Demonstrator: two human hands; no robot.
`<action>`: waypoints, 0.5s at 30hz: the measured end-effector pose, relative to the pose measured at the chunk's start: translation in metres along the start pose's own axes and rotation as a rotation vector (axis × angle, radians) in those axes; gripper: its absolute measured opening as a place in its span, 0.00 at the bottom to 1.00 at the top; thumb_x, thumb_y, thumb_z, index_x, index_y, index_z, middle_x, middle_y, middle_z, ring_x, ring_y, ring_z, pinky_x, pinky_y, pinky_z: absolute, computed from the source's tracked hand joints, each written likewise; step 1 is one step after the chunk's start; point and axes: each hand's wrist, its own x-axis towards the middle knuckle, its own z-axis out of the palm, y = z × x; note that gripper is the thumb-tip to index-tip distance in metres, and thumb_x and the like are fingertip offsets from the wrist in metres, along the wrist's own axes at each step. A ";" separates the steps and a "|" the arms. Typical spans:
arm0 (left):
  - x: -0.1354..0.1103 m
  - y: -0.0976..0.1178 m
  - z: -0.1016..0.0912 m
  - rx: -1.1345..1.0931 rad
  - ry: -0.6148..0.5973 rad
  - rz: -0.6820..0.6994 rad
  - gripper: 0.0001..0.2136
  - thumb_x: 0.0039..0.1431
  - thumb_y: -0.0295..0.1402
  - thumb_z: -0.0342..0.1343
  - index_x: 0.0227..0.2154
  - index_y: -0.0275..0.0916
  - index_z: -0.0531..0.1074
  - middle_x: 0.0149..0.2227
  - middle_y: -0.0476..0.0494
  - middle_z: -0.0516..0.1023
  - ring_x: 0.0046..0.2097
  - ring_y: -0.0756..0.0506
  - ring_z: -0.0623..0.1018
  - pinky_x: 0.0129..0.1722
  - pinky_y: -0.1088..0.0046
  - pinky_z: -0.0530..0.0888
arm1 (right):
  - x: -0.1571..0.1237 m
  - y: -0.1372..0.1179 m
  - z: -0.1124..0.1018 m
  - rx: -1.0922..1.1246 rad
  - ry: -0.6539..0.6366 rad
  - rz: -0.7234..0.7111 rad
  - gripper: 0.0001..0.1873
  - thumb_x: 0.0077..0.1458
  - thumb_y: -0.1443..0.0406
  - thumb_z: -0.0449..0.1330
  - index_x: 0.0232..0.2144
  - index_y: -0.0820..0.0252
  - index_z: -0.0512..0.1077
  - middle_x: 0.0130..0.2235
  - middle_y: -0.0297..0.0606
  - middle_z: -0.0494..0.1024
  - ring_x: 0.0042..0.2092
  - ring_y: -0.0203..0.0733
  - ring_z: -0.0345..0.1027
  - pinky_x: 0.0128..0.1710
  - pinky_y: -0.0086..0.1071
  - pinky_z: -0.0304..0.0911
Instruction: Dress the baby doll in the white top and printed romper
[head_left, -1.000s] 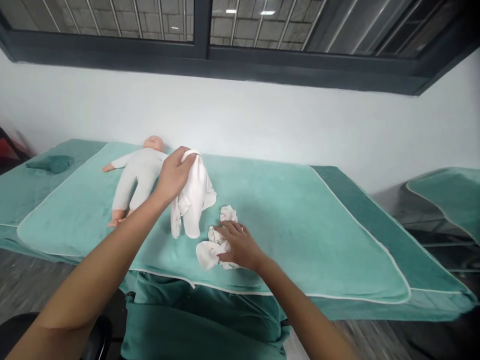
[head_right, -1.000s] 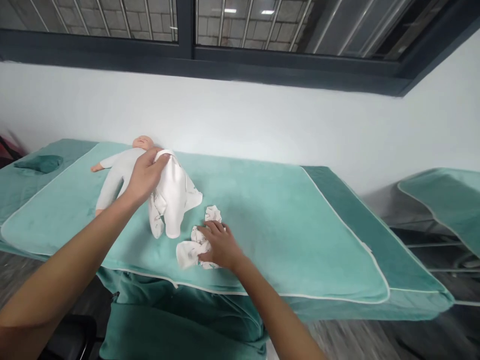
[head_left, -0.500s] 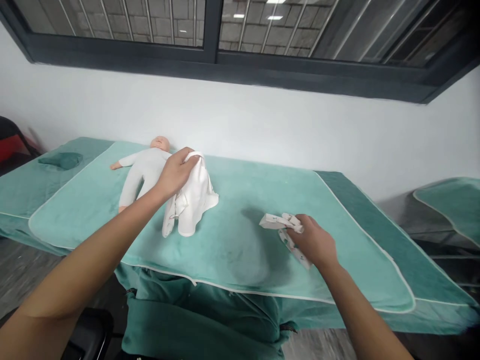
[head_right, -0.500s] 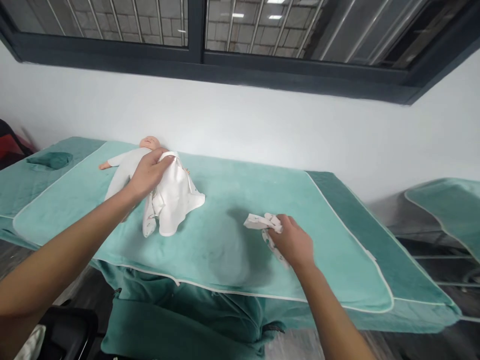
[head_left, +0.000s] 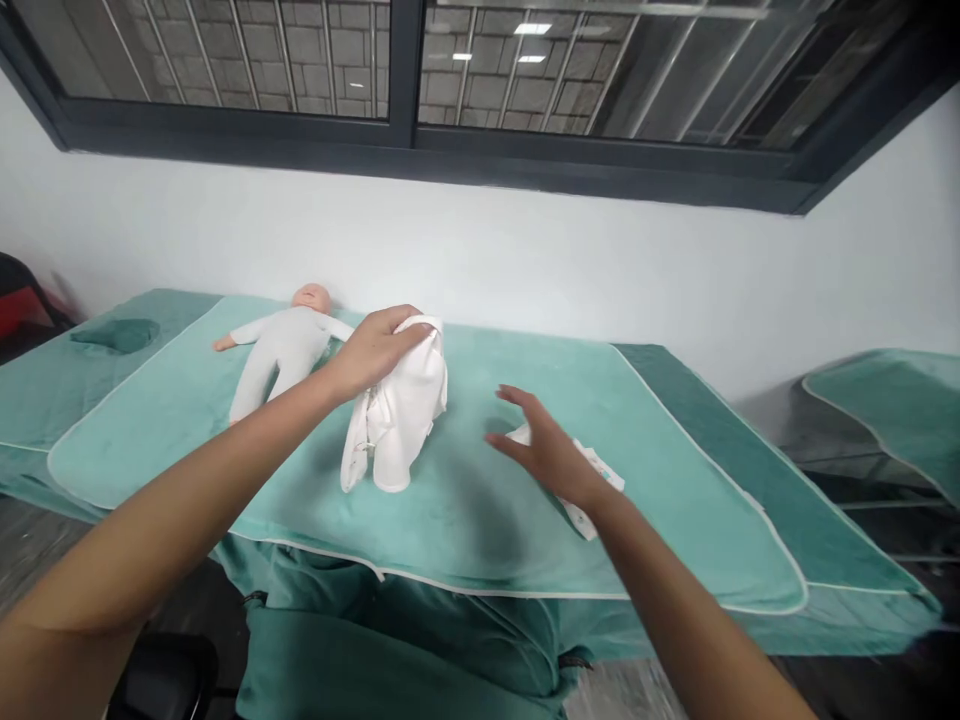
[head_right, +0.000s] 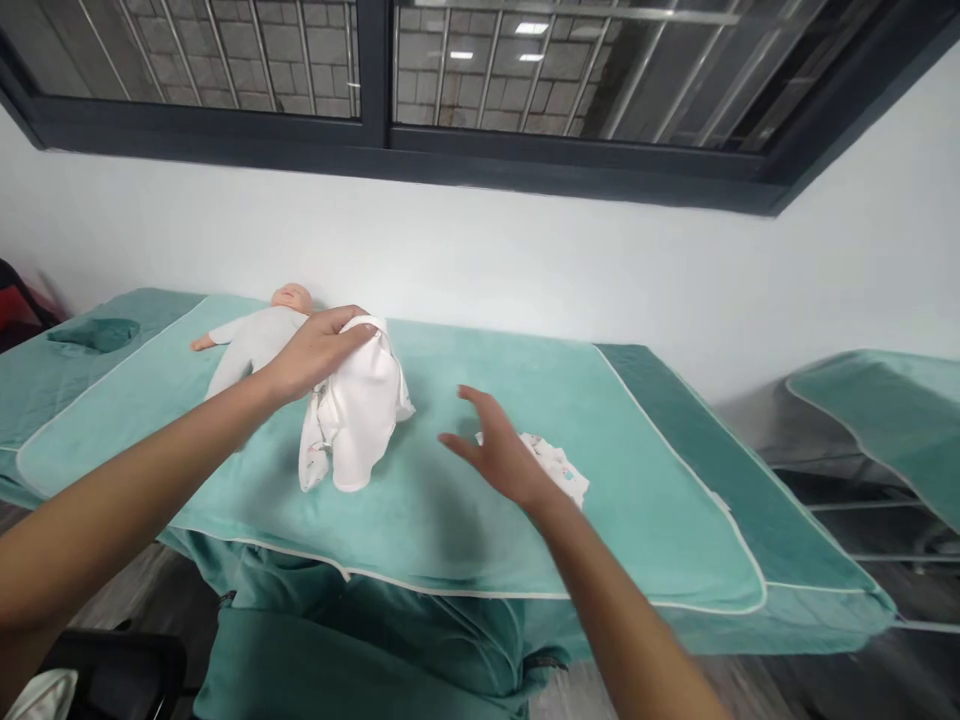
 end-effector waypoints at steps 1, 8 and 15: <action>-0.002 0.004 0.001 0.007 -0.038 0.009 0.13 0.63 0.43 0.54 0.31 0.39 0.73 0.32 0.48 0.75 0.35 0.47 0.73 0.35 0.71 0.68 | 0.012 -0.022 0.011 0.124 0.018 -0.066 0.38 0.59 0.47 0.62 0.66 0.51 0.58 0.67 0.46 0.65 0.66 0.52 0.60 0.64 0.49 0.59; -0.011 0.010 -0.009 0.257 -0.085 0.117 0.13 0.64 0.41 0.51 0.37 0.40 0.77 0.37 0.47 0.80 0.41 0.44 0.77 0.39 0.71 0.70 | 0.093 -0.087 0.043 0.694 -0.079 -0.133 0.23 0.57 0.45 0.62 0.39 0.58 0.72 0.35 0.33 0.75 0.37 0.40 0.69 0.36 0.32 0.65; -0.011 -0.022 -0.033 0.809 0.054 0.170 0.12 0.68 0.33 0.45 0.43 0.41 0.74 0.41 0.43 0.80 0.40 0.40 0.79 0.38 0.66 0.68 | 0.118 -0.109 0.037 0.020 0.076 -0.224 0.10 0.63 0.60 0.54 0.35 0.57 0.72 0.34 0.34 0.74 0.34 0.40 0.64 0.35 0.31 0.57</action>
